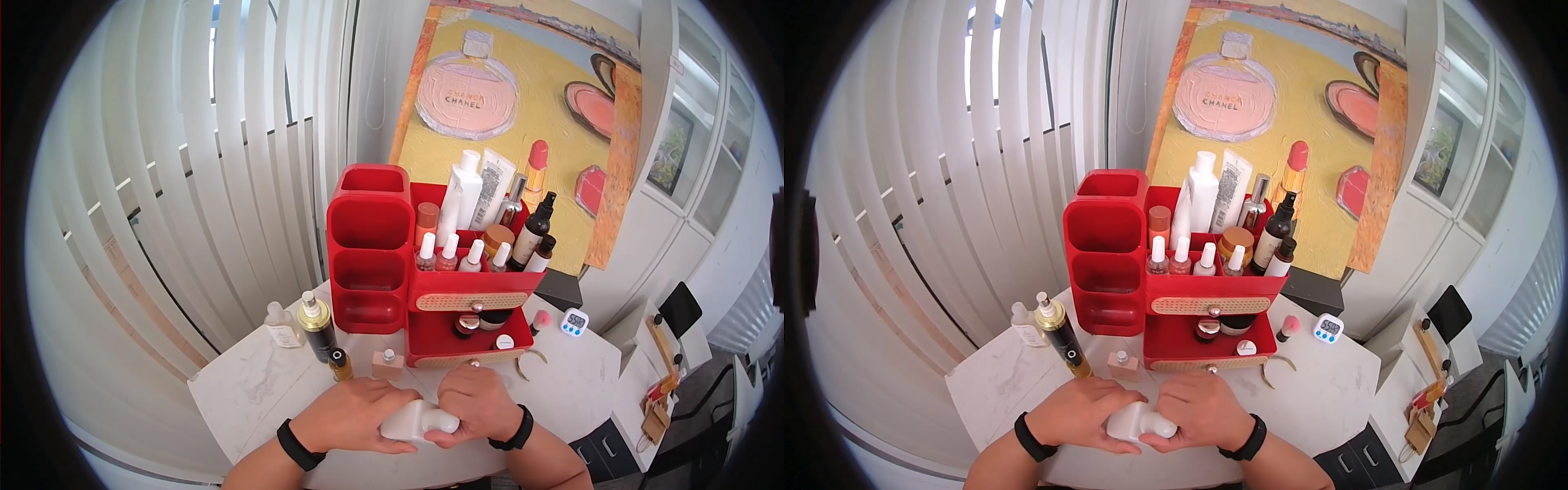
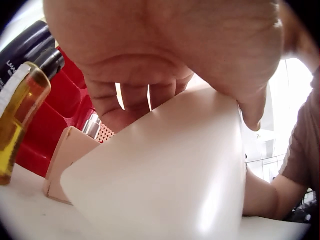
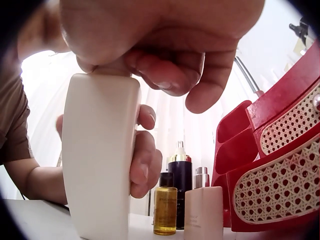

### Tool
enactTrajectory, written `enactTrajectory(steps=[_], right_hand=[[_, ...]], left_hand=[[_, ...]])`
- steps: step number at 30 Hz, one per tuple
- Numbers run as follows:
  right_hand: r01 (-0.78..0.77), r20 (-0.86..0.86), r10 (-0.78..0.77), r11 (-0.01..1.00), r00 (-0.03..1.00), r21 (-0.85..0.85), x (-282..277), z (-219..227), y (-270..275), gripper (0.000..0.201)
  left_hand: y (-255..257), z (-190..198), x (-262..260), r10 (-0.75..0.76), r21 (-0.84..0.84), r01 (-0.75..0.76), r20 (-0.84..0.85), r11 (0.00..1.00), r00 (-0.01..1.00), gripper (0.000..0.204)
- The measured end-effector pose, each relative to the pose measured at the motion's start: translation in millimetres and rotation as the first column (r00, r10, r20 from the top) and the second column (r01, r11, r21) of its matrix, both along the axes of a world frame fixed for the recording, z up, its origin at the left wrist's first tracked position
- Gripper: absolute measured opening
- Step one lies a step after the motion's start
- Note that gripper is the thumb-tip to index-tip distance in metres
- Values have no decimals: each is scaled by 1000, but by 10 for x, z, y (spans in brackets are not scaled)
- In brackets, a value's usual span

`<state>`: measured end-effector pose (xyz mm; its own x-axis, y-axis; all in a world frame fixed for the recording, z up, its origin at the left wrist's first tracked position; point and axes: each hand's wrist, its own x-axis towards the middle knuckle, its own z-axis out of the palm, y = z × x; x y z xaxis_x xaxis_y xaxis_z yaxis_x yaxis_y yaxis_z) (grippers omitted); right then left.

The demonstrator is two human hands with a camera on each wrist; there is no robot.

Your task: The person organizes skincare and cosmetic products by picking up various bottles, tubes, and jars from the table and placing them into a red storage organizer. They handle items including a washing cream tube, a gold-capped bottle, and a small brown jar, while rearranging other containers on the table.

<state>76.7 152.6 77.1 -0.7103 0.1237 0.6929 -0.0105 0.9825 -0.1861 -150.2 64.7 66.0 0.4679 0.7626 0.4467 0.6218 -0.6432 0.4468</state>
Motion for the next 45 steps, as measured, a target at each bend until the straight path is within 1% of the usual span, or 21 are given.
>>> enactTrajectory(steps=[3, 7, 10, 13, 15, 19, 22, 24, 27, 34, 36, 45], right_hand=[[36, 46, -36, 999, 998, -4, 12, 34, -45, 42], [21, 16, -20, 999, 1000, -27, -12, 11, -45, 42], [39, 18, -39, 999, 999, -31, -33, 8, -63, 41], [42, -1, -42, 999, 999, -34, -35, -13, -67, 39], [55, -42, -58, 996, 997, -76, -43, -67, -56, 43], [101, -30, -103, 992, 994, -71, -27, -81, -38, 43], [91, -14, -93, 991, 996, -93, -1, -113, 21, 44], [16, -31, -19, 994, 999, -109, 13, -130, 74, 46], [19, -74, -29, 990, 997, -136, 6, -106, 60, 47], [11, -75, -18, 996, 997, -89, -23, -63, 16, 42], [64, -42, -66, 996, 997, -59, -33, -58, 2, 40], [100, -24, -101, 994, 995, -38, -37, -20, -46, 39]], left_hand=[[2, 8, 8, 7, -10, -8, -30, 1000, 1000, 62], [5, -3, 7, 8, 9, -8, -27, 1000, 1000, 62], [-3, -10, -5, 16, -1, -16, -23, 1000, 1000, 61], [-4, -24, 2, 27, 25, -26, -25, 999, 999, 61], [-12, -32, 15, 64, 46, -63, -14, 997, 998, 62], [-11, -38, 36, 106, 86, -104, -22, 991, 994, 64], [-4, -38, 37, 116, 72, -114, -26, 991, 993, 65], [5, -45, 28, 98, 81, -96, -24, 992, 995, 65], [6, -26, 23, 79, 81, -77, -21, 994, 997, 66], [12, -10, 32, 56, 110, -54, -11, 992, 998, 69], [13, -31, 26, 72, 130, -71, -5, 989, 997, 68], [11, -47, 38, 94, 116, -91, -19, 989, 995, 68]])
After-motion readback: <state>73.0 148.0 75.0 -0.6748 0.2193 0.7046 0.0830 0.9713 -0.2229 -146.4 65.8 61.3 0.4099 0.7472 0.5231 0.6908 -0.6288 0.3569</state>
